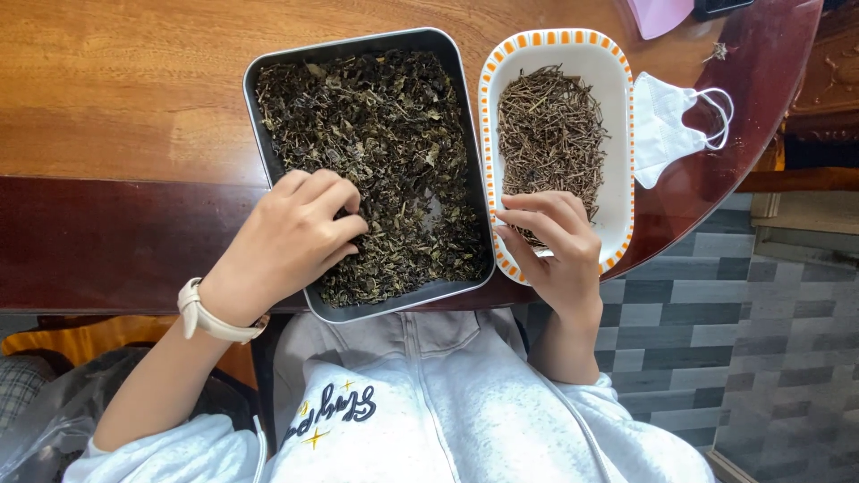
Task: The person sorts dried herbs by hand, picking up small portions from a rectangular metal tray and transferring them into a smaller white bowl with an orange rim. The hands repeatedly sift through the herbs to separate them.
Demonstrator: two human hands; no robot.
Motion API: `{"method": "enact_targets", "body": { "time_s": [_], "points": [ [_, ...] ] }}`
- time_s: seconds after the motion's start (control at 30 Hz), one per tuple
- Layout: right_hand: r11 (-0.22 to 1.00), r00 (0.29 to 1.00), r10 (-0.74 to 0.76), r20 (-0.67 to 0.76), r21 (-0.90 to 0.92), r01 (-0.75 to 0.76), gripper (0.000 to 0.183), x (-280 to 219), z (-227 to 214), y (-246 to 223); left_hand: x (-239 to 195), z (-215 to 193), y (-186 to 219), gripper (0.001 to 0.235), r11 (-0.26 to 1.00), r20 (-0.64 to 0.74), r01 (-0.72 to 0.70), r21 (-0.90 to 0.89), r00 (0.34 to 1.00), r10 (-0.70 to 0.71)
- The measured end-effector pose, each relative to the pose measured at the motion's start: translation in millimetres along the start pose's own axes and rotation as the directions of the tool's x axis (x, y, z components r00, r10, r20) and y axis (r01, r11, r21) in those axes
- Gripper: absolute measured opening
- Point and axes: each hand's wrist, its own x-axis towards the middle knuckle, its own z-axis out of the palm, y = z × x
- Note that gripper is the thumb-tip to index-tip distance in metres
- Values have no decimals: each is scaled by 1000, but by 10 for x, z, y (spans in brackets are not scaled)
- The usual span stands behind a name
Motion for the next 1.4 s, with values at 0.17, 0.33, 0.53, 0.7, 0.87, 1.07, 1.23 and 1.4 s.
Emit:
{"method": "enact_targets", "body": {
  "time_s": [0.17, 0.33, 0.53, 0.7, 0.87, 1.07, 1.23, 1.4],
  "points": [
    [1000, 1000, 1, 9, 14, -1, 9, 20, 39, -37, 18, 167, -26, 26, 1000, -11, 4, 28, 1000, -4],
    [1000, 999, -23, 38, 8, 22, 9, 17, 45, -61, 74, 82, -28, 20, 997, -98, -41, -61, 995, 35],
    [998, 998, -51, 26, 32, 50, 8, 26, 59, -74, 79, -21, 119, 8, 933, -161, -19, -358, 986, -42],
    [993, 996, -84, 35, 91, 81, 6, 124, 108, -259, 170, -150, 243, 2, 782, -235, -18, -623, 958, -165],
    [979, 992, -123, -30, 163, 126, 5, 208, 157, -432, 183, -224, 343, 14, 564, -126, 72, -823, 944, -305],
    [957, 987, -155, -47, 243, 162, 5, 214, 311, -552, 127, -178, 468, 19, 390, 0, 167, -906, 920, -392],
    [940, 989, -139, -54, 308, 149, 9, 137, 504, -549, 97, -144, 549, 22, 388, 7, 191, -902, 904, -427],
    [880, 999, -29, 28, 474, 13, 21, 106, 582, -543, 29, -26, 555, 21, 373, 14, 212, -903, 883, -468]
  ]
}}
